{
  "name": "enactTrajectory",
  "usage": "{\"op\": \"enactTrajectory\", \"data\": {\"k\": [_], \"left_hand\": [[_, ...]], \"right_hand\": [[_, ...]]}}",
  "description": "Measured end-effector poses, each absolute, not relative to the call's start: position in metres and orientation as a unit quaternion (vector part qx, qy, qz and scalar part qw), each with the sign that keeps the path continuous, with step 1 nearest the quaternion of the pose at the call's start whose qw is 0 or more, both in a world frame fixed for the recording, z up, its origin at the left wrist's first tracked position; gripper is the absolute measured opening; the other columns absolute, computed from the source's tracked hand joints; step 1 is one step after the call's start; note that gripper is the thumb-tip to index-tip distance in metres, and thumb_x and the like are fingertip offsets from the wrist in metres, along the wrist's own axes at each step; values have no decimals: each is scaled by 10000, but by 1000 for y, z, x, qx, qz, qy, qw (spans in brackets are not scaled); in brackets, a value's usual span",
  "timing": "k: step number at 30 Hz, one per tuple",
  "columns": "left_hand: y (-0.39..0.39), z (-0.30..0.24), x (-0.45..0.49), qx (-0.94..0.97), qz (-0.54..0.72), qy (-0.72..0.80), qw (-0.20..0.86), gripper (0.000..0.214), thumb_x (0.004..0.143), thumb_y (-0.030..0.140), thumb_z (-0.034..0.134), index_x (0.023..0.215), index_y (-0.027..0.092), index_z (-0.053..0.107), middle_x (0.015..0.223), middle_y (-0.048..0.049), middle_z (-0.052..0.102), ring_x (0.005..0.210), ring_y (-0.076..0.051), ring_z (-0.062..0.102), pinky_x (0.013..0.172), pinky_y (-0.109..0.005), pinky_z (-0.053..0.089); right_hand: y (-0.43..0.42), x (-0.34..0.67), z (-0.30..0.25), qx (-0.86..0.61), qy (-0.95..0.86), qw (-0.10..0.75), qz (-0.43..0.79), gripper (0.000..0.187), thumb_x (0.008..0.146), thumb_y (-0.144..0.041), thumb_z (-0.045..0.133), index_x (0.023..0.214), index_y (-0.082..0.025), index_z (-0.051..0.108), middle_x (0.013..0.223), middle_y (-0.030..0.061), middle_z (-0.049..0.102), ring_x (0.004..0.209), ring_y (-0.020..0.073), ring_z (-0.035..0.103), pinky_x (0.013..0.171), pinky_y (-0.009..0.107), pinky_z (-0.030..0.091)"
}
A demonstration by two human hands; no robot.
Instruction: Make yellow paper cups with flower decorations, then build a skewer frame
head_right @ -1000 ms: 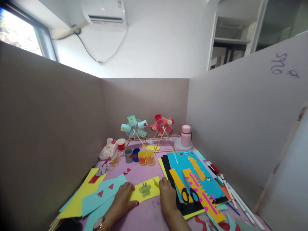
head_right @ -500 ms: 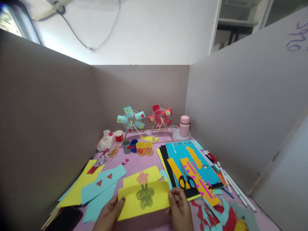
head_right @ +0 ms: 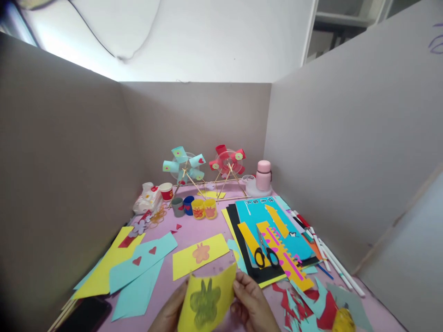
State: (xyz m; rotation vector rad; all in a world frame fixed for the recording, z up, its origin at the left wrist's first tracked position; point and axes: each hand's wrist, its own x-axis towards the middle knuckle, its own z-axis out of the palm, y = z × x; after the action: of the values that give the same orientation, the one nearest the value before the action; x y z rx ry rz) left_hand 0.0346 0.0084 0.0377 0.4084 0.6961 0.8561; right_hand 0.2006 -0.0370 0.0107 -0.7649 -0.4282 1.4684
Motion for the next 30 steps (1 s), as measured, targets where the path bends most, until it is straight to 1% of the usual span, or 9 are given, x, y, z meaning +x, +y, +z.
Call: {"op": "enactTrajectory", "data": {"k": [3, 6, 10, 14, 17, 20, 22, 26, 30], "left_hand": [[-1, 26, 47, 250, 378, 287, 844, 431, 616, 314, 792, 992, 205, 613, 730, -20, 704, 610, -153, 658, 587, -233, 475], [-6, 17, 53, 274, 358, 268, 852, 311, 601, 332, 798, 820, 205, 618, 610, 4, 674, 483, -98, 593, 492, -179, 397], [-6, 14, 50, 293, 329, 308, 843, 263, 621, 354, 779, 707, 168, 615, 563, 5, 646, 482, -87, 564, 505, -180, 388], [-4, 6, 48, 319, 309, 336, 830, 379, 511, 422, 822, 686, 142, 637, 632, -27, 672, 537, -108, 587, 537, -196, 398], [0, 1, 46, 348, 301, 360, 812, 411, 467, 440, 832, 671, 139, 641, 599, -14, 649, 516, -97, 556, 525, -201, 379], [4, 6, 43, 389, 283, 395, 783, 436, 442, 470, 827, 650, 136, 641, 564, 2, 614, 513, -98, 523, 516, -209, 368], [5, 11, 42, 428, 283, 405, 757, 435, 451, 470, 822, 658, 132, 643, 546, 19, 581, 518, -90, 497, 516, -203, 357], [2, 17, 42, 490, 295, 399, 717, 428, 510, 465, 801, 721, 129, 640, 529, 54, 505, 516, -69, 442, 508, -181, 335], [0, 19, 39, 526, 296, 393, 694, 395, 639, 519, 698, 768, 150, 642, 620, 10, 577, 570, -102, 504, 529, -192, 385]], "right_hand": [[-39, 181, 4, -287, -186, 626, 701, 266, 622, -331, 793, 738, -182, 607, 622, -27, 637, 477, 70, 562, 473, 173, 410], [-41, 173, -2, -294, -179, 633, 693, 279, 601, -347, 802, 696, -180, 599, 573, -41, 598, 491, 72, 551, 481, 169, 394], [-38, 179, -3, -382, -215, 659, 611, 272, 584, -344, 808, 694, -177, 624, 585, -40, 585, 505, 75, 509, 498, 183, 380], [-37, 182, 0, -440, -247, 610, 611, 309, 509, -340, 840, 626, -164, 615, 509, -57, 531, 454, 66, 448, 455, 180, 329], [-42, 181, 0, -410, -249, 600, 640, 285, 615, -401, 770, 665, -180, 598, 504, -62, 505, 440, 65, 419, 447, 185, 304], [-49, 186, 4, -415, -272, 611, 617, 367, 784, -516, 564, 723, -159, 624, 581, -29, 520, 511, 82, 440, 485, 200, 332], [-53, 192, 9, -427, -302, 601, 605, 375, 798, -511, 544, 780, -148, 635, 663, -11, 548, 580, 97, 478, 530, 210, 360], [-54, 199, 17, -456, -353, 535, 617, 327, 672, -358, 728, 911, -170, 608, 684, -23, 579, 585, 114, 534, 544, 228, 382], [-50, 201, 11, -483, -340, 532, 607, 340, 646, -342, 749, 903, -173, 603, 637, -41, 568, 538, 111, 545, 521, 233, 389]]}}
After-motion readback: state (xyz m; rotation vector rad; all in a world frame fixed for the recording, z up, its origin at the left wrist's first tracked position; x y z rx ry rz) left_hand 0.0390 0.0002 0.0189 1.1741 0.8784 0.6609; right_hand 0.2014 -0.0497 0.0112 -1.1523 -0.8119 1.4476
